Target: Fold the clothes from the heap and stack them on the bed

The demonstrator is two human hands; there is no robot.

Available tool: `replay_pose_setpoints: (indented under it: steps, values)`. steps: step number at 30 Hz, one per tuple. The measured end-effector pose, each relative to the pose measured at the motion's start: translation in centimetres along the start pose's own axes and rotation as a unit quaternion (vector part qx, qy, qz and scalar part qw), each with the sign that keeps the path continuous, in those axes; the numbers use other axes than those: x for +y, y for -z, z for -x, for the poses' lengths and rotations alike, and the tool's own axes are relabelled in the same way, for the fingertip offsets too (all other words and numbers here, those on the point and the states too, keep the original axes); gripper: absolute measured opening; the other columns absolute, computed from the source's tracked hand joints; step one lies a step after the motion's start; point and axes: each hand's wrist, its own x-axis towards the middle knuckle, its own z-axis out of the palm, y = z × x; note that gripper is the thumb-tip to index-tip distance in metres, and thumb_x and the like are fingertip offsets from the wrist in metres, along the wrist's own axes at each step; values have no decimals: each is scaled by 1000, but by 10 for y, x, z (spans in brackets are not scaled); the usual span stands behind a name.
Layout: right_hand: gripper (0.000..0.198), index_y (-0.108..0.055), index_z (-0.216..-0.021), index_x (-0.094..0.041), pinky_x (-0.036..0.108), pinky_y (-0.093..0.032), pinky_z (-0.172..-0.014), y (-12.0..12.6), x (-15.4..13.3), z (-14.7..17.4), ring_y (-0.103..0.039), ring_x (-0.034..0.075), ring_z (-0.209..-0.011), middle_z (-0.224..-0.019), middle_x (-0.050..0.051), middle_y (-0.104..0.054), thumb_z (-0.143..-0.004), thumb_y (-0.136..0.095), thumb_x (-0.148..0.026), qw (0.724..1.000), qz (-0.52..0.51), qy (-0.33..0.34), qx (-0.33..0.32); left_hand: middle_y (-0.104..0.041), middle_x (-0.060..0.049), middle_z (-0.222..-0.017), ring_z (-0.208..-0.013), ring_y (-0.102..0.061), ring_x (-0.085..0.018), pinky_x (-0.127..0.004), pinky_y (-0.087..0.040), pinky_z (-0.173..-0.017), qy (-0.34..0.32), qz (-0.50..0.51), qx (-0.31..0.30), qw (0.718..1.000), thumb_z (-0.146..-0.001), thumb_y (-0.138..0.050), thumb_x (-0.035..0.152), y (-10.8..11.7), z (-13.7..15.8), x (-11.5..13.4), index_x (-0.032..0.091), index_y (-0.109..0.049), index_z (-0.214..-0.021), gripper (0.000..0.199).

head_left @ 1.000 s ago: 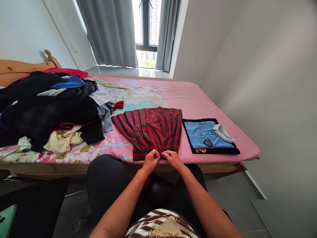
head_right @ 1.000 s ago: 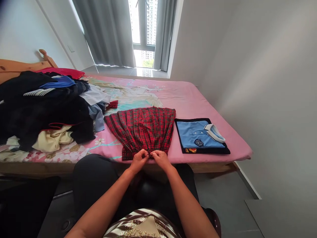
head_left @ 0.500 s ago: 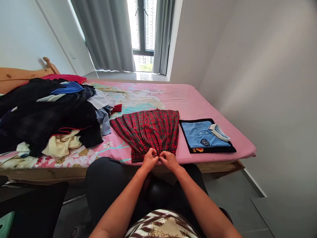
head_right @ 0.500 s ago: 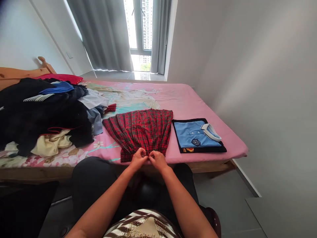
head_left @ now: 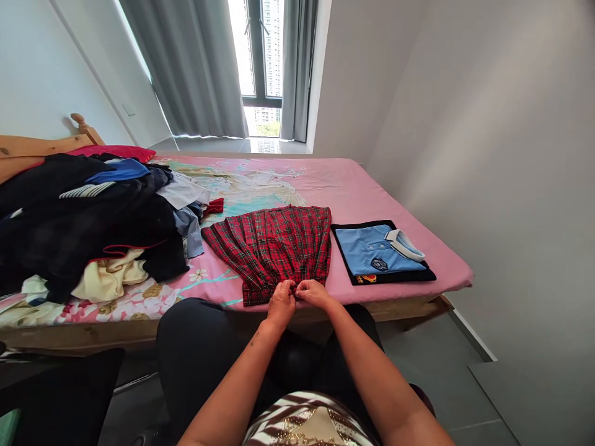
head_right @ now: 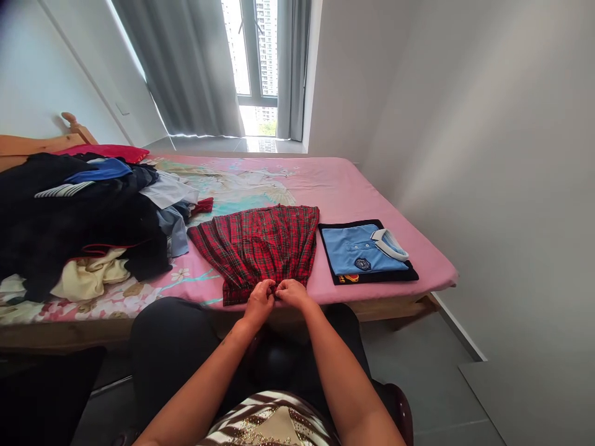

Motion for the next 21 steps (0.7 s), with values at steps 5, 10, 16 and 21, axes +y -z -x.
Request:
replay_pose_setpoints:
  steps: [5, 10, 16, 21]
  values:
    - [9, -67, -60, -18, 21, -40, -57, 2, 3, -11, -55, 11, -56, -56, -1, -62, -66, -61, -22, 999, -29, -3, -27, -59, -1, -86, -77, -56, -14, -28, -47, -75, -5, -14, -4, 1000, -73, -55, 10, 6, 0, -8, 22, -59, -105, 34]
    - [16, -68, -66, -16, 22, -42, -58, -2, 5, -11, -55, 12, -55, -56, 0, -62, -71, -56, -26, 998, -61, 11, -2, -56, 4, -74, -67, -55, -11, -25, -46, -70, -6, -11, -8, 1000, -72, -64, 23, 7, -4, -14, 21, -58, -107, 35]
    - [34, -61, -103, -14, 31, -46, -81, -9, 13, 28, -59, 17, -84, -90, 7, -65, -83, -38, -31, 983, -81, 43, 159, -61, 0, -76, -68, -59, -13, -27, -49, -70, -3, 15, 40, 999, -84, -53, 35, 19, 5, -15, 18, -57, -108, 30]
    - [36, -52, -108, -15, 43, -37, -96, -20, 52, 67, -50, 23, -104, -107, 11, -57, -73, -51, -25, 923, 45, 107, 368, -57, -10, -115, -111, -52, -24, -41, -40, -98, -38, -143, 151, 977, -76, -54, 14, 57, 30, -34, 19, -56, -114, 38]
